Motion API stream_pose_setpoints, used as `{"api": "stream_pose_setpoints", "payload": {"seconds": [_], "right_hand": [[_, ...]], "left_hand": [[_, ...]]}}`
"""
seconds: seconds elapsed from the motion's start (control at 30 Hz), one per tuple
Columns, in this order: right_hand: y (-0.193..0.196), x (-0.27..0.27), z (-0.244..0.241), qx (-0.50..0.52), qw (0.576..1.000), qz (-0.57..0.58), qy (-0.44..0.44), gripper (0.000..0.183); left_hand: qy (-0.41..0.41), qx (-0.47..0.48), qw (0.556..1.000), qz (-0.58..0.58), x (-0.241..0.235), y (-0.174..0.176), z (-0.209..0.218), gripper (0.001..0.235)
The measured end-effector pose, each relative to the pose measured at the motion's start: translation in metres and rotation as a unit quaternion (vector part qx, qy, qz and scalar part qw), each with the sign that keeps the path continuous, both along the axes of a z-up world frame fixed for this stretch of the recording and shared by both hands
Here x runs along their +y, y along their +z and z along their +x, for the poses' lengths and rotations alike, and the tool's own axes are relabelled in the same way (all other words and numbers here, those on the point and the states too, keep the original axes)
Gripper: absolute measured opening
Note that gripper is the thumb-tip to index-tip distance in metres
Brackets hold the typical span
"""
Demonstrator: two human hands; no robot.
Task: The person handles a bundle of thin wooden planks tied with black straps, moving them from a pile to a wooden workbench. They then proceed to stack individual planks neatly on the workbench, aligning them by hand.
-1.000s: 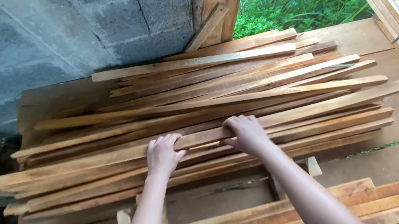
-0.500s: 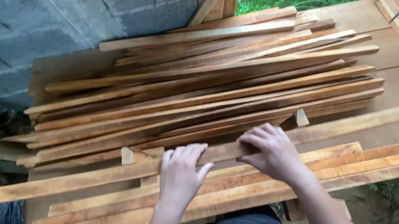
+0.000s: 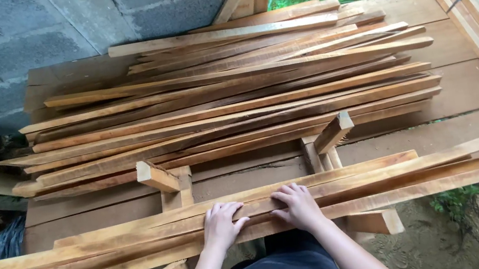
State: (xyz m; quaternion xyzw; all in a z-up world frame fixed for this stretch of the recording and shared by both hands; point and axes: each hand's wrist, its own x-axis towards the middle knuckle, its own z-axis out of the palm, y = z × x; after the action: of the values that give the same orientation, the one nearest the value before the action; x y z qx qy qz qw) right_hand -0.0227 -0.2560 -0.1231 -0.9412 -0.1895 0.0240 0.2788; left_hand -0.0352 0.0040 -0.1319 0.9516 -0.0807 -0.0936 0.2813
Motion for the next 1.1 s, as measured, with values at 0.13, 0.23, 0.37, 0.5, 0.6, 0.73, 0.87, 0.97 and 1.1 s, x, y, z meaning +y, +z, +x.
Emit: {"api": "stream_pose_setpoints", "payload": {"seconds": [0.13,0.23,0.37,0.5,0.6,0.73,0.87,0.97,1.1], "right_hand": [[-0.01,0.002,0.003,0.035,0.999,-0.017,0.005,0.042],[-0.012,0.0,-0.002,0.031,0.999,0.007,0.005,0.037],[-0.01,0.003,-0.002,0.063,0.998,-0.02,-0.002,0.038],[-0.018,0.001,-0.009,0.07,0.997,-0.041,0.002,0.039],[-0.015,-0.001,-0.012,0.066,0.998,-0.015,-0.001,0.04],[-0.011,0.006,-0.012,0.064,0.998,-0.028,-0.004,0.04],[-0.01,0.008,-0.015,0.05,0.998,-0.024,-0.005,0.042],[-0.008,0.007,-0.013,0.057,0.998,-0.034,-0.005,0.045],[-0.009,0.009,-0.015,0.071,0.997,-0.039,-0.009,0.048]], "left_hand": [[0.006,0.015,1.0,0.001,0.005,-0.026,-0.003,0.044],[-0.005,0.006,1.0,-0.001,0.005,-0.037,-0.007,0.045],[-0.019,0.054,0.998,0.035,-0.002,-0.005,-0.006,0.048],[-0.04,0.141,0.986,0.083,-0.005,0.015,-0.008,0.062],[-0.053,0.154,0.982,0.095,-0.008,0.011,-0.008,0.069],[-0.056,0.165,0.979,0.11,-0.009,0.001,-0.011,0.073],[-0.044,0.166,0.98,0.104,-0.009,-0.003,-0.015,0.072],[-0.043,0.173,0.979,0.1,-0.01,0.0,-0.007,0.071],[-0.042,0.203,0.973,0.106,-0.011,0.006,-0.002,0.07]]}}
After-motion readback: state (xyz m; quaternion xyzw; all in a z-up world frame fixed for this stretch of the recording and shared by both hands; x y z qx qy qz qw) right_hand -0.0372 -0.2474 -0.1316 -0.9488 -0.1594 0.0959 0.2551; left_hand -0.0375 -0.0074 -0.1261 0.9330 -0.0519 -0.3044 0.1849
